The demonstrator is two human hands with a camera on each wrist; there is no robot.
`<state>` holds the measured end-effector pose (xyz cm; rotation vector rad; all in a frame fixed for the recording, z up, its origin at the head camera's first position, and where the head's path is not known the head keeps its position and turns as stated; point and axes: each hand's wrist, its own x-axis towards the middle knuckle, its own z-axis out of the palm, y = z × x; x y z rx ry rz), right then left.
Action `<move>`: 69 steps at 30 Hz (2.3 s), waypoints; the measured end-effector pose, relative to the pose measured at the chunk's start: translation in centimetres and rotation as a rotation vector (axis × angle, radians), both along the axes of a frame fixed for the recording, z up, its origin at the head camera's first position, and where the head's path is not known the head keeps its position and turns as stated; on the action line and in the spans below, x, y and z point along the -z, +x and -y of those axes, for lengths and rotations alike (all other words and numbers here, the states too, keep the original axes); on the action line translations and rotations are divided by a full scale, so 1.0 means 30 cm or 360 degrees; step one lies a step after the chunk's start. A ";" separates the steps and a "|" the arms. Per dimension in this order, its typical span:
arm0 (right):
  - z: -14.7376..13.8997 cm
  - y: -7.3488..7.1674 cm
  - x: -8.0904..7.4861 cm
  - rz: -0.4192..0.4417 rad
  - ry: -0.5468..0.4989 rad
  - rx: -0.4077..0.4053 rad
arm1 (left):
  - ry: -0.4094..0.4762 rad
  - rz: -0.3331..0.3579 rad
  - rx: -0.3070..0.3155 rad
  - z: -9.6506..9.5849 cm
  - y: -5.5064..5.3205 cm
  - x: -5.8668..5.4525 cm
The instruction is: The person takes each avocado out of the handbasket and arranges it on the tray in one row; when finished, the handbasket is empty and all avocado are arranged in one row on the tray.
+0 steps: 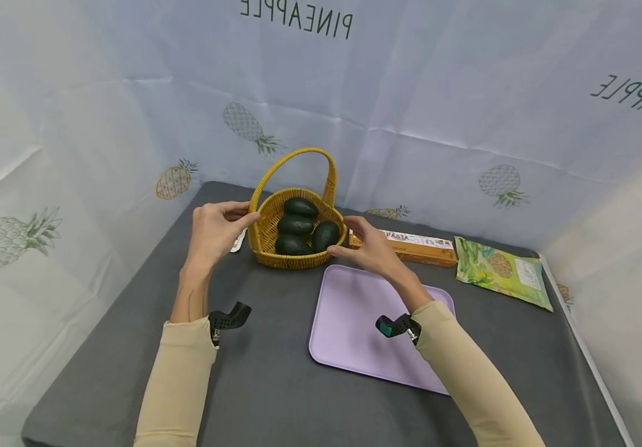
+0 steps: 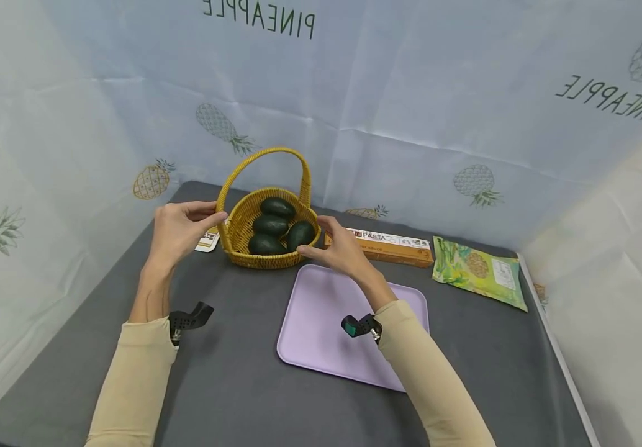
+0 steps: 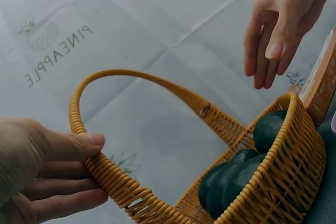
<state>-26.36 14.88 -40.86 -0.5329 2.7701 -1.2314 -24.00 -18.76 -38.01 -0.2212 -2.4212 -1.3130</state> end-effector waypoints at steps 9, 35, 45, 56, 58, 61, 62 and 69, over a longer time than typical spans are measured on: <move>0.029 -0.051 -0.007 -0.0008 0.0124 -0.0078 | 0.0008 0.0001 0.0011 -0.008 -0.003 0.002; 0.116 -0.152 -0.054 0.0054 0.0673 -0.0214 | -0.0021 -0.0024 -0.0010 0.003 -0.008 0.008; 0.147 -0.174 -0.033 0.0009 0.0765 -0.0168 | -0.0022 0.0015 -0.0001 -0.005 -0.005 0.006; 0.163 -0.177 -0.024 0.0041 0.0740 -0.0172 | -0.0018 -0.0003 0.0004 -0.006 -0.001 0.010; 0.163 -0.179 -0.024 0.0057 0.0733 -0.0169 | -0.0016 -0.0005 0.0005 -0.004 -0.001 0.011; 0.164 -0.183 -0.021 0.0068 0.0711 -0.0172 | -0.0016 0.0000 0.0000 -0.002 0.000 0.010; 0.164 -0.185 -0.020 0.0073 0.0699 -0.0173 | -0.0019 0.0001 -0.0002 -0.002 0.000 0.009; 0.150 -0.200 -0.001 0.0074 0.0601 -0.0149 | -0.0020 0.0013 -0.0009 -0.001 -0.001 0.004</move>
